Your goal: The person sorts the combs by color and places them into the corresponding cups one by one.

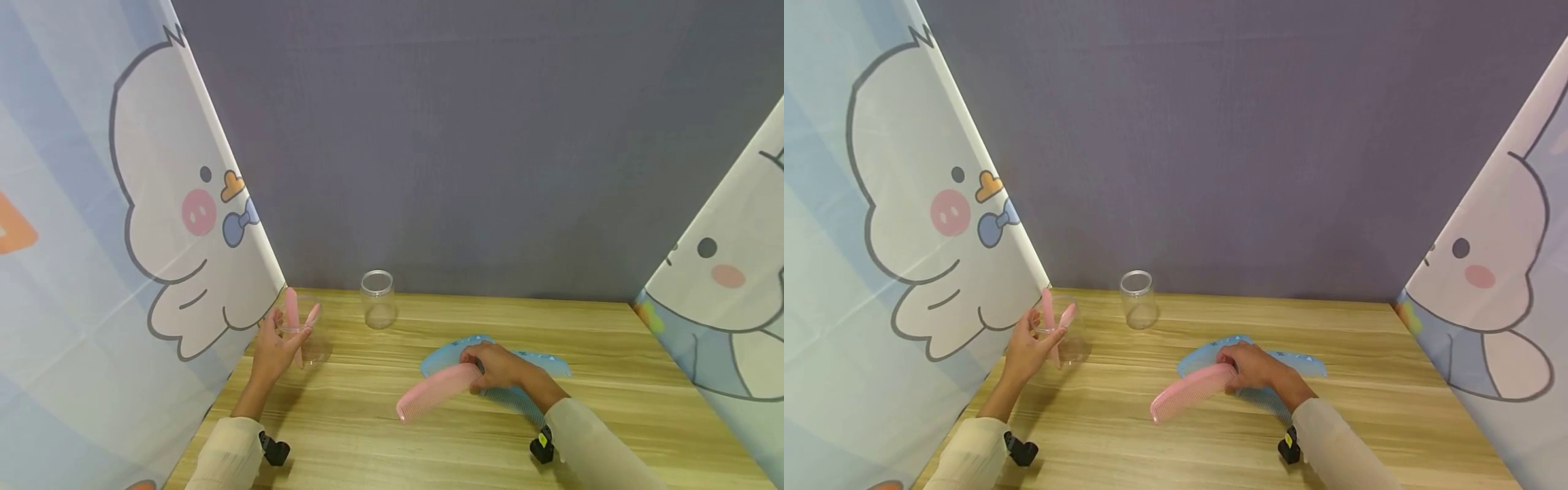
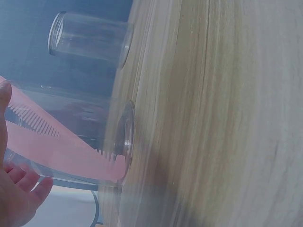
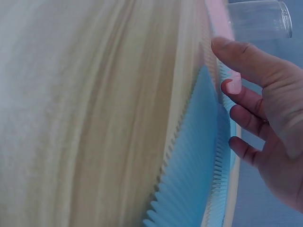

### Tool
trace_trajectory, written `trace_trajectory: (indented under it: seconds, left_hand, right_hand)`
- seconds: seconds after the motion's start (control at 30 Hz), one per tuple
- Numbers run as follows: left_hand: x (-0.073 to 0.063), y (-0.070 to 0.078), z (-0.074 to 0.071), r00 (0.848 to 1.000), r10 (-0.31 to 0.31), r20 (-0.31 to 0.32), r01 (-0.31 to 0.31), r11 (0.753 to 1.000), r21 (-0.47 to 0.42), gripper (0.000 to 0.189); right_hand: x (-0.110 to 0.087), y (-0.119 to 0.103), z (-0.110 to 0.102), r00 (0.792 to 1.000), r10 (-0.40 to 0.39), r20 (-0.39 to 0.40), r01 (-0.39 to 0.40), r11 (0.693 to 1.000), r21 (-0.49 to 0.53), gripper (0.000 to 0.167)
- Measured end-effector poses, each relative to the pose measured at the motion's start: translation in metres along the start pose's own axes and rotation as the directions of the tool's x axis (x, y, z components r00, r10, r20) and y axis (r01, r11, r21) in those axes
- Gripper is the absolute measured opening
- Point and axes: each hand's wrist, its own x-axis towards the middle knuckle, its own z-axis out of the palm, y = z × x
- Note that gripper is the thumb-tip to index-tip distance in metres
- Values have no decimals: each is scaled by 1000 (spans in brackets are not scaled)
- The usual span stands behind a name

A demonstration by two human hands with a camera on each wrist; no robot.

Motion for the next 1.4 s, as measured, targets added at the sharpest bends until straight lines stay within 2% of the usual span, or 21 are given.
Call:
trace_trajectory:
  seconds: [0.17, 0.3, 0.43, 0.53, 0.67, 1.07, 1.23, 1.3, 1.4]
  left_hand:
    - [0, -1, 1, 1000, 4, -16, -4, 1000, 15, 94]
    - [-1, -2, 2, 1000, 4, -26, -3, 1000, 22, 94]
    - [-1, -2, 2, 1000, 9, -21, -9, 1000, 22, 96]
    - [-2, -2, 2, 1000, 11, -14, -11, 1000, 24, 98]
    - [-3, -1, 1, 1000, 5, -10, -5, 1000, 25, 100]
    - [-1, 1, 0, 1000, -7, 3, 7, 1000, 22, 100]
    - [-1, 1, 1, 1000, -8, 3, 8, 1000, 16, 101]
    - [-1, 1, 1, 1000, -7, -1, 7, 1000, 16, 101]
    - [-2, 1, 1, 1000, 2, -8, -2, 1000, 20, 100]
  right_hand:
    - [0, -1, -2, 1000, -3, 10, 3, 1000, 16, 51]
    - [-2, 0, -3, 1000, -13, -3, 14, 998, 62, 51]
    - [-3, 3, -1, 1000, -13, -15, 16, 983, 181, 43]
    - [-5, 7, 1, 1000, -13, -27, 20, 960, 278, 37]
    - [-8, 12, 3, 999, -16, -49, 31, 941, 337, 33]
    - [-9, 15, 2, 990, 69, -120, -16, 919, 394, 34]
    - [-5, 12, 0, 985, 116, -127, -49, 898, 437, 33]
    - [-3, 10, -2, 982, 127, -138, -51, 890, 453, 35]
    - [2, 8, -4, 978, 112, -174, -24, 897, 441, 38]
